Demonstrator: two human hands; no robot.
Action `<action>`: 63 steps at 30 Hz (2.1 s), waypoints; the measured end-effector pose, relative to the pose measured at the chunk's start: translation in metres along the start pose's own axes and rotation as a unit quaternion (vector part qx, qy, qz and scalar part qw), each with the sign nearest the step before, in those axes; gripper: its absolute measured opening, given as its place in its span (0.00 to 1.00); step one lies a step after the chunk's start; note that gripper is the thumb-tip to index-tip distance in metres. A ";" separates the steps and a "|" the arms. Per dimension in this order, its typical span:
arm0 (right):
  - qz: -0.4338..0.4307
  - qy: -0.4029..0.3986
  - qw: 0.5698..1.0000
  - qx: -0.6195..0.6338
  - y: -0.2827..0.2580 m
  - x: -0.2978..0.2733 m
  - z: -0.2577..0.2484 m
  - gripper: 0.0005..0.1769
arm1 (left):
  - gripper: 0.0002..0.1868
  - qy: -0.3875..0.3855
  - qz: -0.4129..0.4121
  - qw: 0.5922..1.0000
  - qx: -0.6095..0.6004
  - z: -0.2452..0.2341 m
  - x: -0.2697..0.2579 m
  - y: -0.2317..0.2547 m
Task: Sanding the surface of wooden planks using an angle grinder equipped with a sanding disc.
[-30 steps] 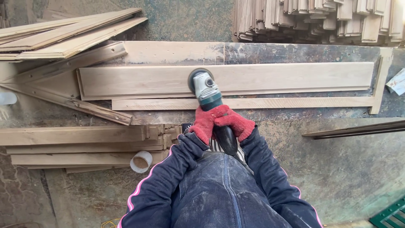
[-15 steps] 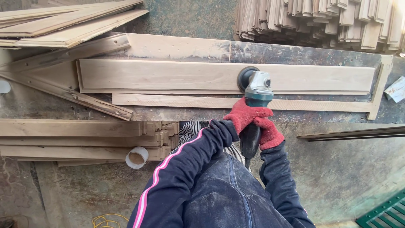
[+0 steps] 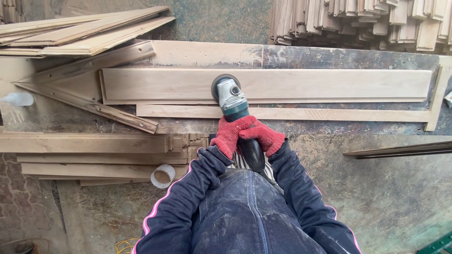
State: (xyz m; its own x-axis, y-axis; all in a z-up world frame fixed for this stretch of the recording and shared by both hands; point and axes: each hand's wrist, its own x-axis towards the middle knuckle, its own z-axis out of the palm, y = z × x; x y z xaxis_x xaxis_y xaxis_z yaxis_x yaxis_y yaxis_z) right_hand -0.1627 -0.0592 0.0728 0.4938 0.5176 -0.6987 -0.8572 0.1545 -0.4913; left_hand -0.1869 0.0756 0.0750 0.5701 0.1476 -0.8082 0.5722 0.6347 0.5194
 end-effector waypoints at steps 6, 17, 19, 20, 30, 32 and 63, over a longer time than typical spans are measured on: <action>-0.032 0.062 0.994 0.087 0.007 -0.019 -0.096 0.19 | 0.32 -0.017 -0.006 1.000 0.024 0.090 0.000 -0.018; -0.046 0.174 0.968 0.176 0.060 -0.024 -0.265 0.18 | 0.30 -0.097 -0.070 0.985 0.124 0.165 0.005 -0.029; -0.041 0.154 0.972 0.171 0.045 -0.022 -0.218 0.19 | 0.31 -0.082 -0.060 0.987 0.128 0.153 0.004 -0.024; -0.037 0.135 0.977 0.163 0.038 -0.021 -0.195 0.20 | 0.31 -0.068 -0.050 0.988 0.130 0.146 0.004 -0.022; -0.035 -0.015 0.998 0.056 -0.025 -0.006 0.002 0.22 | 0.30 -0.071 0.006 0.988 -0.137 0.023 0.009 0.001; 0.034 -0.075 0.997 0.011 -0.023 0.007 0.006 0.14 | 0.30 0.114 0.021 0.992 0.051 0.018 0.009 0.005; -0.038 0.073 0.988 0.131 -0.029 -0.001 0.003 0.26 | 0.13 0.212 0.480 0.262 0.810 -0.196 0.159 0.143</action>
State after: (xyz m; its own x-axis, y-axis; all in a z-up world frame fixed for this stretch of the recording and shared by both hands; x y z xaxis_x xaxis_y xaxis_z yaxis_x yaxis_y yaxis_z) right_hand -0.1386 -0.0618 0.0892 0.5581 0.3727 -0.7414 -0.8155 0.4111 -0.4073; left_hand -0.1294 0.3383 -0.0337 0.9896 -0.0604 0.1305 -0.0184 -0.9532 -0.3019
